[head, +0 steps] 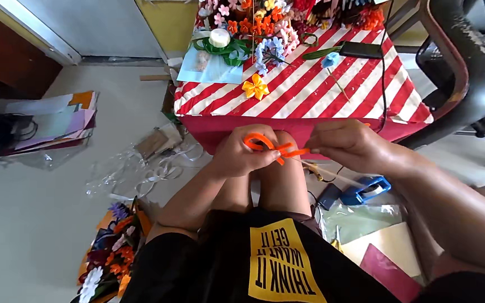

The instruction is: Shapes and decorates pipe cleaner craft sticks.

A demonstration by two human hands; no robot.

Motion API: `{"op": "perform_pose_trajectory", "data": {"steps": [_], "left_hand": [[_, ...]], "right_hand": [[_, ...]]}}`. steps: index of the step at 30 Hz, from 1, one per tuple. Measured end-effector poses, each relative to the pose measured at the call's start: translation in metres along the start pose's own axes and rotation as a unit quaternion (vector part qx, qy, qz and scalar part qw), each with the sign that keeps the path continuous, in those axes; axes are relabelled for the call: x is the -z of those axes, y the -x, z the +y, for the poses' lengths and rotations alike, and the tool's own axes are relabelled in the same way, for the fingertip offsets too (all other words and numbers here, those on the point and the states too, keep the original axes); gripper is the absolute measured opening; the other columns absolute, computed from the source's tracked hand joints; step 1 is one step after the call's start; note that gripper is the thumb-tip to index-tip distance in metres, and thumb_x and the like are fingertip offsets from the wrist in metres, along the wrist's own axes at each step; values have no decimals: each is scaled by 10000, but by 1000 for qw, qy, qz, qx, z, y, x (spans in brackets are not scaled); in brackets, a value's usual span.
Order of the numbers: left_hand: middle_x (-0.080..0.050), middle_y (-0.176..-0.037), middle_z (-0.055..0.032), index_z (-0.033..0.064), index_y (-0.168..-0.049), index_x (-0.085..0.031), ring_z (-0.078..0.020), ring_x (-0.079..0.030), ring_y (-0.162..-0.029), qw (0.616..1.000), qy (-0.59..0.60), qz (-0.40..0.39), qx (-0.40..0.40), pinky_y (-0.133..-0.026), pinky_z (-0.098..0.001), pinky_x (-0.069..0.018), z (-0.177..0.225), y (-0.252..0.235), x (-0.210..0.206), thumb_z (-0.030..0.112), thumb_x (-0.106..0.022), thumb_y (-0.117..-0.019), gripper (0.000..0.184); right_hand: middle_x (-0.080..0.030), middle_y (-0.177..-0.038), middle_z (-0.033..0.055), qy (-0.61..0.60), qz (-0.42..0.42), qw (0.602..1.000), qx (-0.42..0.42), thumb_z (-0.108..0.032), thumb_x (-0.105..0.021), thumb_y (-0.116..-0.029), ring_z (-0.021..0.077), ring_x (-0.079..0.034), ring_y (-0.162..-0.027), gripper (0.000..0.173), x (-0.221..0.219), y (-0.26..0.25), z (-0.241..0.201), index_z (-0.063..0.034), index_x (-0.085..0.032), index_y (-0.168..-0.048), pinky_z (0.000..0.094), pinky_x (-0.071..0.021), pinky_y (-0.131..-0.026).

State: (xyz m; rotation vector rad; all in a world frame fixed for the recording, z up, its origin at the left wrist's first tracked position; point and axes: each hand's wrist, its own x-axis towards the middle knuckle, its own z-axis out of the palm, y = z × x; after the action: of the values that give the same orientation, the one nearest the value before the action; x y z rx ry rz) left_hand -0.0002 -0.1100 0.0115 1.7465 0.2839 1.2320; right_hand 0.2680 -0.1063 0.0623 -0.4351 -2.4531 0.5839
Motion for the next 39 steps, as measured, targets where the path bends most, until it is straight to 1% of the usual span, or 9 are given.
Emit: {"op": "perform_pose_trajectory", "data": {"steps": [5,10,13,16,21,23,25,33,39], "left_hand": [[-694,-836,34,85,-845,-682,-54,-669,-871,998,56,-3,28,-947,-344,-541,-4,3,-3,112,-723,-875,58],[-714,-917,25,116,-910,-709,-77,-680,-903,994,71,74,42,-910,-333,-560,-18,6,-15,120,-721,-891,23],[-692,-870,26,85,-898,-676,-53,-662,-832,990,-45,136,15,-850,-278,-569,-28,-1,-19,35,-680,-868,59],[-688,-918,-12,55,-892,-671,-74,-661,-919,975,-161,154,-14,-864,-267,-559,-39,0,-7,62,-676,-888,10],[-692,-877,-28,55,-876,-666,-91,-641,-918,956,-247,151,-57,-986,-337,-468,-45,4,5,94,-670,-883,40],[-690,-865,-27,41,-868,-668,-84,-641,-907,958,-233,156,-58,-953,-311,-487,-44,5,6,81,-671,-869,41],[-691,-859,-33,36,-860,-668,-87,-648,-903,958,-231,157,-59,-954,-308,-494,-43,5,6,75,-682,-860,42],[-705,-877,-40,61,-857,-675,-99,-665,-922,934,-321,135,-75,-1084,-402,-413,-49,5,-2,120,-708,-883,73],[-708,-862,-42,30,-846,-690,-85,-666,-911,971,-233,37,-41,-1077,-372,-433,-38,8,9,110,-698,-866,82]], "right_hand": [[-652,-822,17,-84,6,996,-30,-84,-533,-1015,-3,-598,-794,235,-18,14,0,23,-725,-930,142,-507,-730],[-659,-845,18,-180,179,965,-61,-102,-537,-1042,14,-626,-811,218,-85,17,22,13,-671,-913,197,-550,-750],[-682,-847,-29,-221,296,925,-88,-113,-543,-1045,-8,-620,-755,191,-133,9,27,-46,-694,-949,199,-548,-691],[-656,-821,-21,-209,343,909,-109,-61,-527,-1023,-19,-580,-714,180,-150,1,25,-8,-667,-922,176,-510,-659],[-645,-769,63,-46,294,947,-125,-76,-536,-993,46,-589,-689,208,-125,4,13,38,-669,-882,207,-509,-645],[-632,-765,62,24,267,956,-123,-68,-532,-982,50,-572,-687,200,-104,4,6,30,-678,-885,194,-495,-642],[-622,-766,50,71,247,958,-128,-66,-530,-974,39,-551,-664,202,-88,4,-1,21,-701,-910,171,-475,-605],[-638,-752,80,175,224,952,-113,-74,-522,-977,157,-610,-666,216,-87,-7,-13,-5,-689,-858,289,-510,-586],[-618,-752,67,218,89,964,-120,-90,-511,-972,187,-614,-637,234,-35,5,-14,-31,-727,-903,336,-504,-533]]}}
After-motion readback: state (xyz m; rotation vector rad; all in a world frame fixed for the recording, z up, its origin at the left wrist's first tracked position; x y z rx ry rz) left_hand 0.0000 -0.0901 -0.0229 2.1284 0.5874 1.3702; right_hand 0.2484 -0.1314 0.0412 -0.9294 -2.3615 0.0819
